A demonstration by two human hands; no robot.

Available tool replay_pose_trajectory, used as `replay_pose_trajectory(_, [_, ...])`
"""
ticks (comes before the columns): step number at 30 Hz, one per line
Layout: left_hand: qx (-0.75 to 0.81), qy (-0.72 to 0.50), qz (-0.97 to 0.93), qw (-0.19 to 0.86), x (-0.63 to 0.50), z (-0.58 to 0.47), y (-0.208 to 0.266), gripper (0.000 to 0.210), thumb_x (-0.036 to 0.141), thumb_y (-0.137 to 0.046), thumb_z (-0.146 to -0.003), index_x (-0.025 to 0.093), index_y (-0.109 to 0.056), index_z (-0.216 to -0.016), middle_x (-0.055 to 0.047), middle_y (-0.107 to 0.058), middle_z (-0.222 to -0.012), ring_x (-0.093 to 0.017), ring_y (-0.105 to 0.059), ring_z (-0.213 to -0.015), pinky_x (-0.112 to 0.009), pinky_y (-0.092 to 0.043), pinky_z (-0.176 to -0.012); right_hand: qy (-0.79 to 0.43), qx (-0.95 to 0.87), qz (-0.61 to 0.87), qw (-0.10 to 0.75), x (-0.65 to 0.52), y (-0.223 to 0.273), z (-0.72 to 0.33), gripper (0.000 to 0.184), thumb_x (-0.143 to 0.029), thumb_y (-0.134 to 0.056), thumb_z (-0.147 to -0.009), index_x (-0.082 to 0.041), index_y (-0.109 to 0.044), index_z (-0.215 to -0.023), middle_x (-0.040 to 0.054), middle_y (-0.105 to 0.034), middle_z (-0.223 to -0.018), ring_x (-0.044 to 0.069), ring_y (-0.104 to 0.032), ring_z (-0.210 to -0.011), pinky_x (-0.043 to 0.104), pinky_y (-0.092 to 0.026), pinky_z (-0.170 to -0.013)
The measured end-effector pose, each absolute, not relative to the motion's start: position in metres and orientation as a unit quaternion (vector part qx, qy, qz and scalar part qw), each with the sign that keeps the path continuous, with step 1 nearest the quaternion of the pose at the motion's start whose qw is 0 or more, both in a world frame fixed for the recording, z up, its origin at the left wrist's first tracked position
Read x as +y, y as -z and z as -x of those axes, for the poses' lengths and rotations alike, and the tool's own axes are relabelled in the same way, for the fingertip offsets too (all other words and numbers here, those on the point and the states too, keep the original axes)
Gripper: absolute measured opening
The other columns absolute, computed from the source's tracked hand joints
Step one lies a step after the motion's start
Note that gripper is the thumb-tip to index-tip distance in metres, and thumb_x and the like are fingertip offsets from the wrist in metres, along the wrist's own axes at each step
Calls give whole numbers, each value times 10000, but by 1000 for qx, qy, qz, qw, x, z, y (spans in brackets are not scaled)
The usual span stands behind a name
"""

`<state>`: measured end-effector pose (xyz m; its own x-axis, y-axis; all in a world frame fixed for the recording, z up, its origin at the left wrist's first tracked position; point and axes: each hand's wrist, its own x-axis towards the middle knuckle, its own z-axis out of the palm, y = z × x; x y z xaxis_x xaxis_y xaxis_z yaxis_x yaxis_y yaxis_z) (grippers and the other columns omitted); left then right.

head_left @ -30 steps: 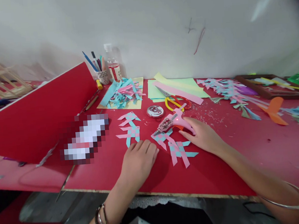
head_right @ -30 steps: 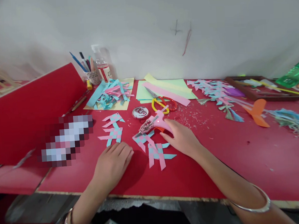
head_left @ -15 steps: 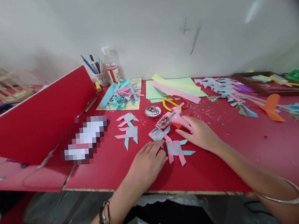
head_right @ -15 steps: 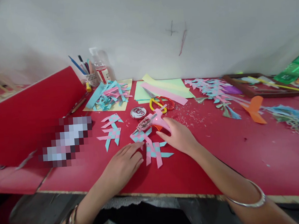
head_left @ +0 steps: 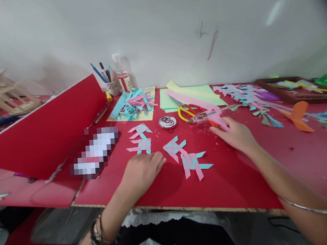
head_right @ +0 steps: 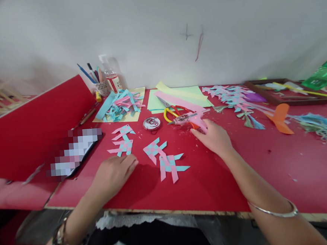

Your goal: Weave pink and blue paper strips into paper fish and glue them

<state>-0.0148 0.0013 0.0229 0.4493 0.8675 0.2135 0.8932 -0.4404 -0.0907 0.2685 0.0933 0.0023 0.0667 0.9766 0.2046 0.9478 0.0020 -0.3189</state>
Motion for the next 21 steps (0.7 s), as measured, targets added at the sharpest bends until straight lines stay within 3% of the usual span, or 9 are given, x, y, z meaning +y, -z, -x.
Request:
replay_pose_trajectory(4, [-502,-29,860,90,28,30,-32,292,299,-315,-893,166,-514,-725,-26,-587,-586,-143,-535,-520,-224,-276,-465,-18,-685,720,114,94,0,-274,568,-534,-430,-742,-115,-506,-1118,167,-605,-1000,333,-574,-872,391,-443,-653])
replay_pose_trajectory(7, [-461,-41,885,54,48,34,-32,282,294,-322,-890,167,-498,-711,-29,-582,-620,-142,-520,-541,-225,-268,-483,31,-720,684,111,94,3,-276,519,-536,-444,-739,-118,-554,-1026,172,-588,-947,321,-556,-856,383,-438,-632])
replay_pose_trajectory(9, [-450,4,893,-14,54,34,-33,298,314,-318,-888,168,-469,-675,-12,-544,-606,-124,-480,-522,-223,-264,-486,70,-728,665,151,93,0,-276,497,-534,-494,-712,-127,-569,-987,159,-576,-902,309,-540,-853,381,-435,-641])
replay_pose_trajectory(12, [-420,143,871,-212,53,29,-36,370,363,-249,-896,171,-392,-613,21,-445,-562,-92,-405,-496,-211,-292,-496,99,-712,619,316,82,-16,-265,348,-440,-532,-729,-164,-576,-937,100,-571,-839,246,-539,-819,362,-435,-692])
replay_pose_trajectory(15, [-343,235,803,-427,47,22,-41,410,391,-201,-899,173,-351,-586,40,-381,-525,-72,-363,-469,-203,-324,-504,-29,-744,499,443,60,-41,-234,177,-305,-498,-794,-206,-580,-915,33,-594,-784,157,-567,-732,291,-452,-704])
replay_pose_trajectory(18, [-286,252,748,-543,44,15,-45,415,436,-255,-881,168,-372,-586,50,-368,-480,-61,-339,-420,-201,-298,-452,-238,-783,389,422,38,-59,-196,176,-258,-524,-792,-221,-593,-950,15,-632,-849,130,-591,-763,240,-476,-694])
replay_pose_trajectory(21, [-262,273,716,-586,44,13,-45,424,474,-299,-860,168,-374,-576,58,-345,-449,-55,-313,-391,-197,-262,-410,-343,-780,327,409,29,-64,-170,167,-218,-529,-789,-212,-611,-934,17,-642,-880,129,-599,-802,238,-486,-715])
